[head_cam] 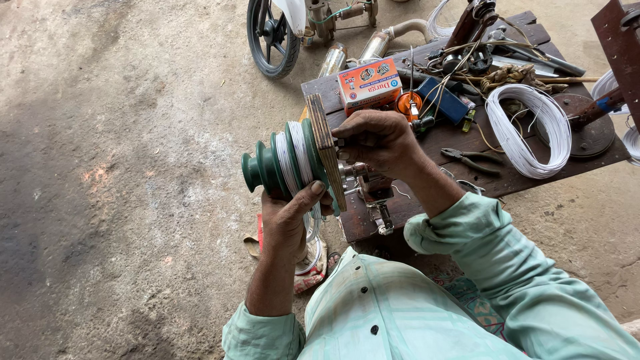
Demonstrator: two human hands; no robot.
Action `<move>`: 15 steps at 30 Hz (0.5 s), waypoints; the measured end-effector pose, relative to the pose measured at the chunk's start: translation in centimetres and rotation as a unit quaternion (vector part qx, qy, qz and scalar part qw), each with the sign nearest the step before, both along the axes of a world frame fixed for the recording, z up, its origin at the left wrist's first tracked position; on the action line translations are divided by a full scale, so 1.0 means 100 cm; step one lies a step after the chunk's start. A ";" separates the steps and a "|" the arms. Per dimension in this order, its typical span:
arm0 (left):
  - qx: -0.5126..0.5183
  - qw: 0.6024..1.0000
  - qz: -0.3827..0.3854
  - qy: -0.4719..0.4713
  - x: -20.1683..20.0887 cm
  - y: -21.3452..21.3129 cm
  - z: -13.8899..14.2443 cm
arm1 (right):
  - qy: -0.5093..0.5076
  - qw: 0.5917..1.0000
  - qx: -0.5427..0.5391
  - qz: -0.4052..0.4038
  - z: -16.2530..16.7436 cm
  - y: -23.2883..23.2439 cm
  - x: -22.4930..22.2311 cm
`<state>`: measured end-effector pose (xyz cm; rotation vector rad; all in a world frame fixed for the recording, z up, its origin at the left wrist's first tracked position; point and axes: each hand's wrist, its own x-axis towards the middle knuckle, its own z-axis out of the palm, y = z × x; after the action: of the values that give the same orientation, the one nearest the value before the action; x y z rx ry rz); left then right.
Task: The person mounts a green grooved spool on a hand-crank winder and uses pliers to secure the wire end, then turns the crank while guiding white wire to wind it evenly around the spool's grooves, pressing and arranging the coils by hand as the spool fills.
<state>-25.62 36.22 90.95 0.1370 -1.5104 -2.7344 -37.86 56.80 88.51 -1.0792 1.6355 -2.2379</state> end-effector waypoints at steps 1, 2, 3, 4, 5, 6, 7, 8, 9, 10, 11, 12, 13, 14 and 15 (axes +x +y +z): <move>0.001 1.000 0.000 -0.003 0.000 0.000 0.000 | 0.004 1.000 0.008 0.008 0.003 0.002 -0.003; 0.003 1.000 0.001 -0.005 -0.001 0.000 -0.001 | 0.008 1.000 0.016 0.016 0.006 0.004 -0.005; 0.003 1.000 0.001 -0.006 -0.001 0.000 -0.001 | 0.032 0.999 0.032 0.009 0.008 0.005 -0.006; 0.003 1.000 0.001 -0.007 -0.001 0.000 -0.001 | 0.056 0.997 0.048 0.001 0.011 0.006 -0.007; 0.003 1.000 0.000 -0.009 -0.001 0.000 -0.001 | 0.079 0.995 0.064 -0.008 0.013 0.007 -0.007; 0.004 1.000 0.001 -0.009 -0.001 0.000 -0.001 | 0.097 0.992 0.072 -0.024 0.015 0.006 -0.006; 0.004 1.000 0.003 -0.008 -0.001 0.000 -0.001 | 0.116 0.989 0.081 -0.039 0.016 0.006 -0.004; 0.005 1.000 0.004 -0.008 -0.001 0.001 -0.001 | 0.134 0.985 0.090 -0.055 0.017 0.004 -0.003; 0.005 1.000 0.004 -0.009 -0.001 0.001 -0.001 | 0.106 0.990 0.083 -0.052 0.018 0.003 -0.001; 0.006 1.000 0.004 -0.010 -0.001 0.001 -0.001 | 0.077 0.993 0.076 -0.049 0.018 0.001 0.000; 0.005 1.000 0.005 -0.012 -0.001 0.001 -0.001 | 0.049 0.995 0.069 -0.046 0.019 0.000 0.001; 0.004 1.000 0.005 -0.010 0.000 0.001 -0.001 | 0.077 0.991 0.088 -0.062 0.020 -0.001 0.001; 0.004 1.000 0.005 -0.009 0.000 0.001 -0.001 | 0.106 0.985 0.106 -0.079 0.021 -0.001 0.001; 0.004 1.000 0.004 -0.007 -0.001 0.001 -0.001 | 0.135 0.978 0.125 -0.097 0.022 -0.001 0.000; 0.001 1.000 0.006 -0.008 -0.001 0.001 -0.001 | 0.158 0.970 0.147 -0.110 0.023 -0.001 -0.001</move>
<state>-25.73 36.33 90.89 0.1695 -1.5059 -2.7322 -37.97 56.71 90.81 -1.2752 2.2308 -1.9254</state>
